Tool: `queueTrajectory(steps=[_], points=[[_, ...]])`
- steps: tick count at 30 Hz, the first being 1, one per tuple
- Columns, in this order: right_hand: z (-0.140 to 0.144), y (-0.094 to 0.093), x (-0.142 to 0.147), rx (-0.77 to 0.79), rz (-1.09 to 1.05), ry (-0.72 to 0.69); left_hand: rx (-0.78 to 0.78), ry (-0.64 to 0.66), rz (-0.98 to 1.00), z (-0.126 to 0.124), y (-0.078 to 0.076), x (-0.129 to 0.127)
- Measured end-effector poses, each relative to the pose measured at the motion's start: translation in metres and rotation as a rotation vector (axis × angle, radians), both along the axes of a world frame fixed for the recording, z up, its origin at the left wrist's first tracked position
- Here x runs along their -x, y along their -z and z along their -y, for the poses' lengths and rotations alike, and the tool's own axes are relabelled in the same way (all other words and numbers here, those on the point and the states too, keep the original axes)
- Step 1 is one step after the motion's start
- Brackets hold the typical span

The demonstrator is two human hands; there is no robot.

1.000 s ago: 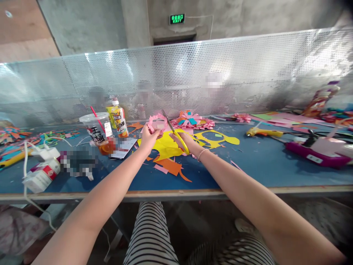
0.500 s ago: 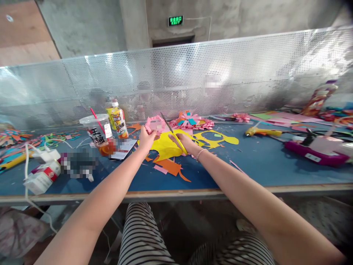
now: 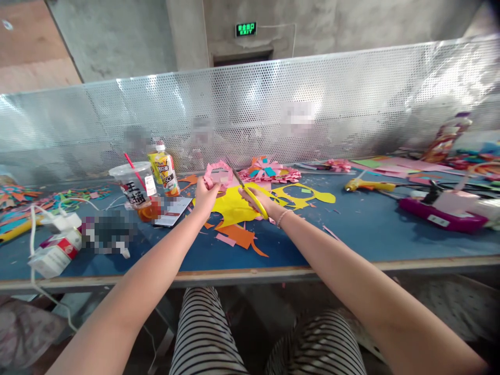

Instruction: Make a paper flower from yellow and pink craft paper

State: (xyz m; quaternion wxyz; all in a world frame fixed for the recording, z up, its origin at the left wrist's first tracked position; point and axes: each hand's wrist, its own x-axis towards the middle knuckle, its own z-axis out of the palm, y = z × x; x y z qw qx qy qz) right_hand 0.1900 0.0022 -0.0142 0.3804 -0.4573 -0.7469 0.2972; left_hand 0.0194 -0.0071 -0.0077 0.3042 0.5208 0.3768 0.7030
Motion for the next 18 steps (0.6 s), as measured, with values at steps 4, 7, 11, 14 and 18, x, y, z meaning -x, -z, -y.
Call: queueTrajectory(steps=[4, 7, 11, 14, 18], points=[[0.0013, -0.0010, 0.0009, 0.007, -0.008, 0.000, 0.002, 0.011, -0.028, 0.0024, -0.0007, -0.0011], [0.0034, -0.0019, 0.0011, 0.009, -0.008, -0.004, 0.004, -0.008, -0.043, 0.0027, -0.0005, -0.0008], [0.0045, -0.0027, 0.0017, 0.015, -0.003, -0.009, -0.006, 0.003, -0.057, 0.0019, 0.0006, -0.0010], [0.0036, -0.0024, 0.0021, 0.048, -0.010, -0.005, -0.017, 0.014, -0.065, 0.0015, 0.0009, -0.0017], [0.0032, -0.0025, 0.0019, 0.050, 0.005, 0.003, -0.010, 0.007, -0.059, 0.0012, -0.0001, -0.0014]])
